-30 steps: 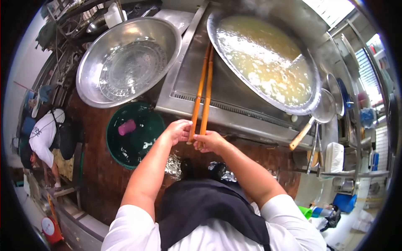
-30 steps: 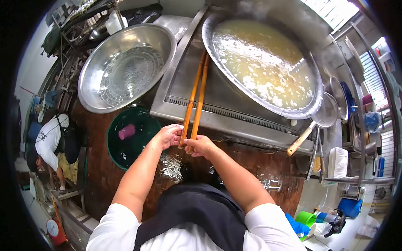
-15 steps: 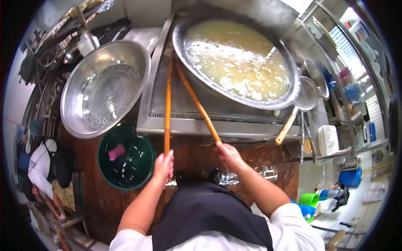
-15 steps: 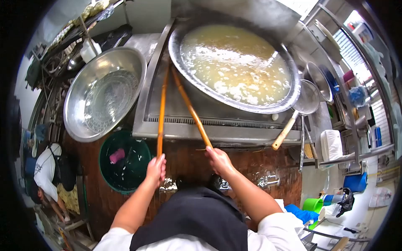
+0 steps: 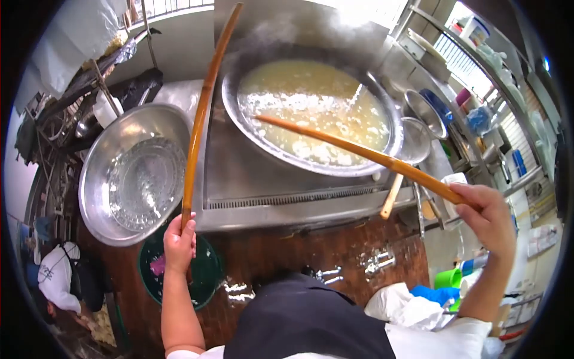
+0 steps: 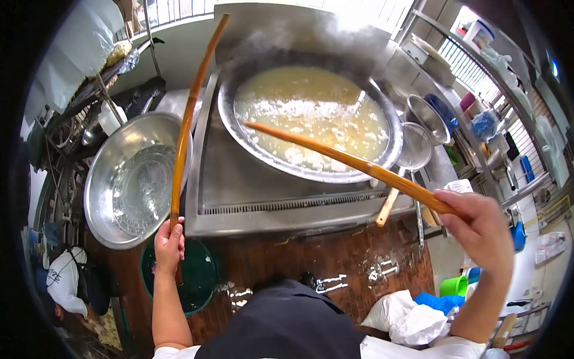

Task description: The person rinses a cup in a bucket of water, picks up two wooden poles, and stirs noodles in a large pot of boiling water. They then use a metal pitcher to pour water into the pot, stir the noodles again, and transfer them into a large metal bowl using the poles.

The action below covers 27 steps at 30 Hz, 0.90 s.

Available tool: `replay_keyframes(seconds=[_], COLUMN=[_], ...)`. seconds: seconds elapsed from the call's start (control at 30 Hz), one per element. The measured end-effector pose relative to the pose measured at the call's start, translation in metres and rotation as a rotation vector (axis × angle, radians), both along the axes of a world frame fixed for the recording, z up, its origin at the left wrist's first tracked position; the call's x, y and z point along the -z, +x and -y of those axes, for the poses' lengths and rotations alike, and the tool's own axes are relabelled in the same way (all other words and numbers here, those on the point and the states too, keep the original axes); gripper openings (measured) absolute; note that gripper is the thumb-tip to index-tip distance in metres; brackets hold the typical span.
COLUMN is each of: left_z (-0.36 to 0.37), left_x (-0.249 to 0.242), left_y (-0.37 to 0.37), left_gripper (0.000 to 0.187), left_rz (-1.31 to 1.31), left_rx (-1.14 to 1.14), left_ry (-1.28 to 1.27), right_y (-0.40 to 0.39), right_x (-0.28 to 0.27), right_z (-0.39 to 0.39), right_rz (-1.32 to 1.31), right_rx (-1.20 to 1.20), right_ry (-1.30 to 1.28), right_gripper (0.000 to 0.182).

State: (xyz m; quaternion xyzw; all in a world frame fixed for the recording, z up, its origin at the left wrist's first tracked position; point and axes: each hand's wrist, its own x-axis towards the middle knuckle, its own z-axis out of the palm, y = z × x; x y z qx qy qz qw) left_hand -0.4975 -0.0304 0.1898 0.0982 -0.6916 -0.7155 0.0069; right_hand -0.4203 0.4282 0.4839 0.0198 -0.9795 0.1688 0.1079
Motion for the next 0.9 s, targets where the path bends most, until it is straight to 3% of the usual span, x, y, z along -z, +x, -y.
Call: replay_keyframes(seconds=[0.03, 0.1, 0.17, 0.27, 0.33, 0.4, 0.5, 0.6, 0.7, 0.9], left_z=[0.009, 0.022, 0.016, 0.006, -0.004, 0.002, 0.014, 0.031, 0.019, -0.009], left_x=[0.0, 0.003, -0.011, -0.027, -0.023, -0.006, -0.005, -0.018, -0.048, -0.094], left_y=[-0.007, -0.017, -0.025, -0.042, -0.049, -0.06, -0.067, -0.089, -0.125, -0.25], left_gripper=[0.021, 0.022, 0.031, 0.033, 0.035, 0.032, 0.026, 0.028, 0.03, 0.017], left_rz=[0.007, 0.031, 0.111, 0.203, 0.253, 0.241, 0.316, 0.412, 0.4, 0.304], left_rx=[0.035, 0.134, 0.227, 0.422, 0.387, 0.34, 0.132, 0.145, -0.053, 0.074], left_ry=[0.012, 0.022, 0.133, 0.28, 0.232, 0.104, 0.019, -0.079, -0.217, -0.648], right_y=[-0.002, -0.012, -0.031, -0.072, -0.114, -0.161, -0.223, -0.28, -0.335, -0.412], right_x=[-0.021, -0.051, -0.051, -0.026, 0.022, 0.074, 0.114, 0.146, 0.17, 0.245], right_z=[0.01, 0.036, 0.045, 0.053, 0.036, 0.035, 0.035, 0.024, 0.021, -0.042], right_rz=[-0.021, 0.152, 0.169, 0.249, 0.296, 0.431, 0.55, 0.475, 0.442, 0.206], right_rx=[-0.002, 0.039, -0.005, -0.063, -0.117, -0.033, -0.005, 0.024, 0.054, 0.152], right_ry=[0.001, 0.45, 0.57, 0.733, 0.742, 0.637, 0.691, 0.544, 0.444, 0.024], right_gripper=[0.029, 0.027, 0.026, 0.023, 0.026, 0.027, 0.026, 0.026, 0.027, 0.027])
